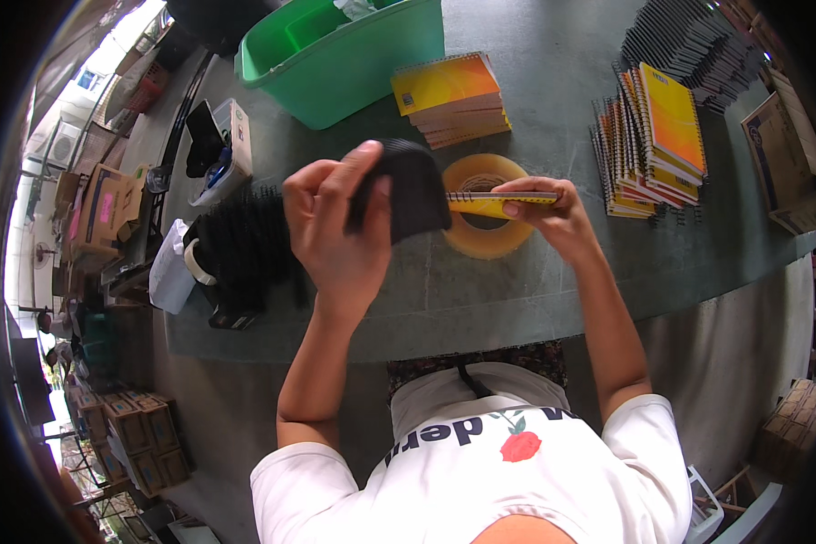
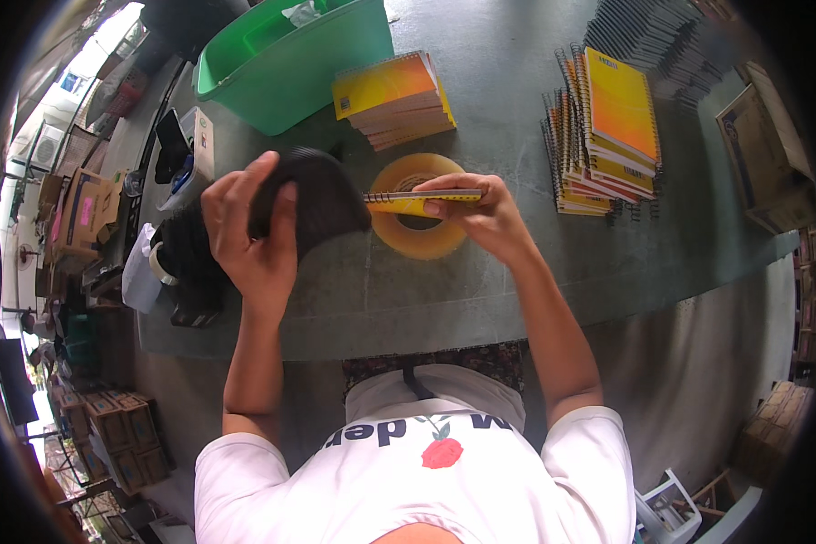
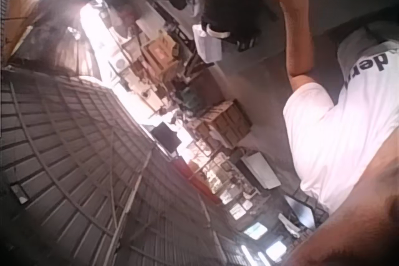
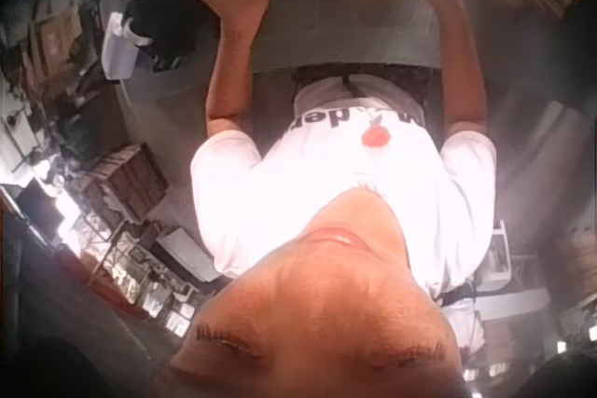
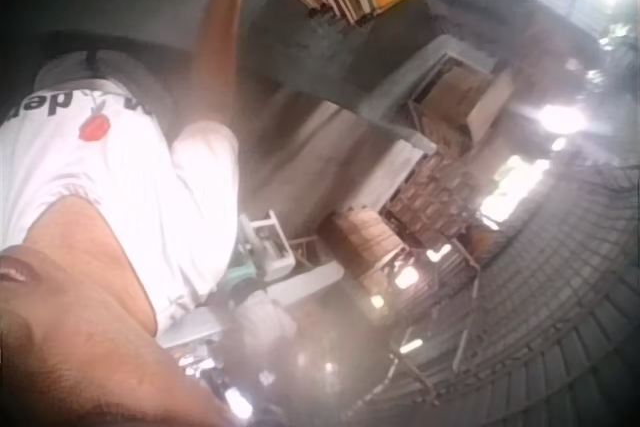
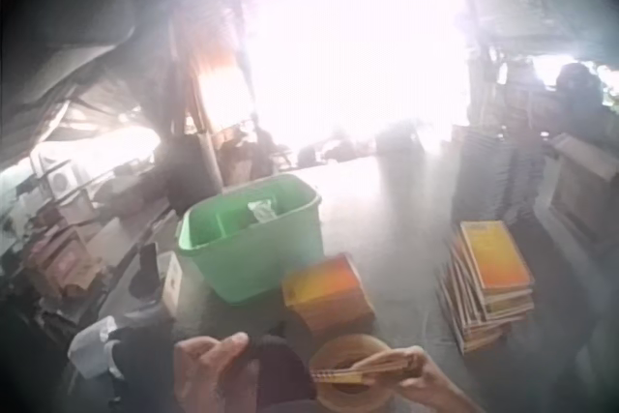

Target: The person inserts a spiral coil through the pre-punched holes of notebooks by hand and uses a small tool to secure the coil ends.

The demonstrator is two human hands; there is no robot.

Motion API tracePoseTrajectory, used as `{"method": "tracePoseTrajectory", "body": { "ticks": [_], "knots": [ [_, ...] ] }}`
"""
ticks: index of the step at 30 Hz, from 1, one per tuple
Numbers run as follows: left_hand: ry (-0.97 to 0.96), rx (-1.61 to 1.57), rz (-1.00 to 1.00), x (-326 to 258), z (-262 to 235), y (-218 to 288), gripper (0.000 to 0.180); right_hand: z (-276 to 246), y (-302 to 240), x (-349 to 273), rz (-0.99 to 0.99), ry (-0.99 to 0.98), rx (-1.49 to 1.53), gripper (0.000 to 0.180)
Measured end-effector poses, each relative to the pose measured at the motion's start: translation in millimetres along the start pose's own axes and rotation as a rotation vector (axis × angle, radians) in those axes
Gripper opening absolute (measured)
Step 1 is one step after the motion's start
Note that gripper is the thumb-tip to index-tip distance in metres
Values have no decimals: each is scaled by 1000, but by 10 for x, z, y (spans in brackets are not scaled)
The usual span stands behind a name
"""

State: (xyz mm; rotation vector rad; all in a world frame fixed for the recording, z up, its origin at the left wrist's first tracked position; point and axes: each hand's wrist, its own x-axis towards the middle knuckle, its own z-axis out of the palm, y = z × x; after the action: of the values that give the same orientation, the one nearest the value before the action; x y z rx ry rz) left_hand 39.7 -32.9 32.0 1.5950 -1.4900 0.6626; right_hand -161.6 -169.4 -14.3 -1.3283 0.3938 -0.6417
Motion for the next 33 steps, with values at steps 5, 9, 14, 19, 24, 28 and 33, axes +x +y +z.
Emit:
{"method": "tracePoseTrajectory", "body": {
  "ticks": [5, 9, 14, 19, 24, 28, 33],
  "knots": [
    [-439, -321, 45, -100, -47, 283, 28, -31, 53, -4, -22, -43, 6, 22],
    [-544, -338, 48, -100, 58, 288, 28, -21, 35, -8, -18, -24, -41, 24],
    [-411, -288, 46, 76, 101, 372, 28, -80, 67, -60, -18, -3, -68, 26],
    [-456, -255, 75, 120, 155, 414, 29, -90, 58, -107, 2, -5, -102, 27],
    [-209, -214, 50, 263, 243, 415, 31, -118, 75, -117, -2, -15, -120, 28],
    [-496, -419, 78, 142, 273, 518, 30, -160, 138, -105, 43, -89, -84, 30],
    [-454, -375, -37, 91, 270, 564, 29, -59, 116, -85, 9, -59, -124, 29]
  ]
}}
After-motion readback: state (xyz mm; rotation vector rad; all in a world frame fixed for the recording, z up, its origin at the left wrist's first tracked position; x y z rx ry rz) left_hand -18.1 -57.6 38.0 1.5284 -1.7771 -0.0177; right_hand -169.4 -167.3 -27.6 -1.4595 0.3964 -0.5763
